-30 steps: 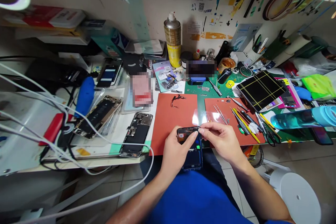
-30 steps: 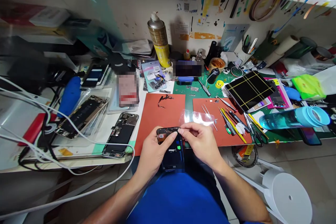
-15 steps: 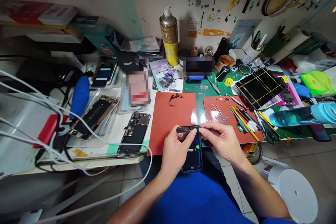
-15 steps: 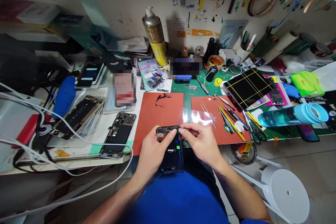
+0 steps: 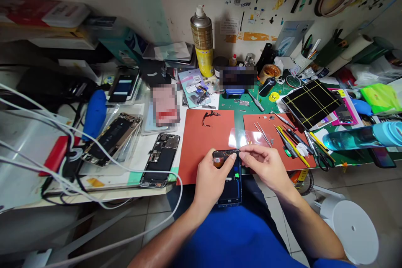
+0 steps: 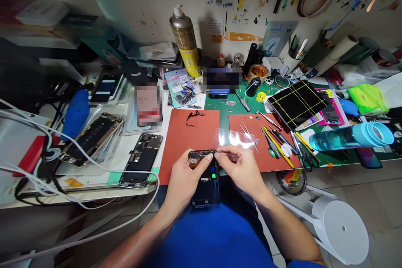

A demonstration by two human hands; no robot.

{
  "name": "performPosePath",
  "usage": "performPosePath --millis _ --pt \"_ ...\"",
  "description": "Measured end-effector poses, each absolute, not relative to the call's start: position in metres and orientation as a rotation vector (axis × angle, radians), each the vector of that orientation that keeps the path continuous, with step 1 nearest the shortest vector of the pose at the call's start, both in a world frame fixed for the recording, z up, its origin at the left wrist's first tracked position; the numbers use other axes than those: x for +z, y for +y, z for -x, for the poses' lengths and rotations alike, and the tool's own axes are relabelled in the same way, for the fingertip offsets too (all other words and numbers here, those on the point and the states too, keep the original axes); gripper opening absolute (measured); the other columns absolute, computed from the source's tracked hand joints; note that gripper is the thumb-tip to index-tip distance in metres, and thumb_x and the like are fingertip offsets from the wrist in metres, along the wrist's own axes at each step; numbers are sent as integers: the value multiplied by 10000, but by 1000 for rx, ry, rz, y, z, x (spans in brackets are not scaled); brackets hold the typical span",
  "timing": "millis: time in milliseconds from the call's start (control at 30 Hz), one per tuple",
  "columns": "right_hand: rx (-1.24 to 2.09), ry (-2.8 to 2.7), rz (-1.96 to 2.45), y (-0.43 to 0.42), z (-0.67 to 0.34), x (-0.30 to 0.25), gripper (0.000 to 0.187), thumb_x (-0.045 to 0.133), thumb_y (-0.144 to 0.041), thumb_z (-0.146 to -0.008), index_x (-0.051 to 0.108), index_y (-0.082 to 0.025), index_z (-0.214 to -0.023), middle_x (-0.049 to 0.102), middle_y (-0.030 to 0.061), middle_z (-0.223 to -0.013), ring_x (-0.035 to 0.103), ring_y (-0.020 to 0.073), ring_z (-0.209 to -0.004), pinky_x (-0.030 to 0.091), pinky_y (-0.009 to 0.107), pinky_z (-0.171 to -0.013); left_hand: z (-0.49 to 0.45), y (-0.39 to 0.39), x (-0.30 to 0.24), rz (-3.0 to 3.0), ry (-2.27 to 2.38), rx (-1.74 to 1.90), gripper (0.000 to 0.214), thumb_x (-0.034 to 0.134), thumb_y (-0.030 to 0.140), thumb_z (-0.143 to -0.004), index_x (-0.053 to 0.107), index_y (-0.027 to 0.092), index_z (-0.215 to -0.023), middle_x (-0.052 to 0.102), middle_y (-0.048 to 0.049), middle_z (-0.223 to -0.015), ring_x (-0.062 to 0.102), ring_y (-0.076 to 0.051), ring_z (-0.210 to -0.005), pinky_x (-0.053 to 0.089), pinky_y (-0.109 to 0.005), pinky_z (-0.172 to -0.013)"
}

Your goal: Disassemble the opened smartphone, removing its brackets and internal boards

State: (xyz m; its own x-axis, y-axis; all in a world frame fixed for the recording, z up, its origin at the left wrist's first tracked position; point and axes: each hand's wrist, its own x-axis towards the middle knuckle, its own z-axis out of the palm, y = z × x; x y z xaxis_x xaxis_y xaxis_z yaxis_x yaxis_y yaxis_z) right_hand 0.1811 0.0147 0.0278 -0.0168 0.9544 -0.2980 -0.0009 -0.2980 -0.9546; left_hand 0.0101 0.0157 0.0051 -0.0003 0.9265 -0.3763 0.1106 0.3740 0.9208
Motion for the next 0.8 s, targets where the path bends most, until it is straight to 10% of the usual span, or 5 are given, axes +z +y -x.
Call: performPosePath --millis 800 --pt "1387 -1386 1575 28 -184 43 297 705 -459 -887 787 -174 -885 662 14 -720 523 145 -642 428 291 -606 -10 16 7 -1029 1397 824 326 766 496 -883 615 208 -863 716 8 -814 639 -167 -744 494 -287 -700"
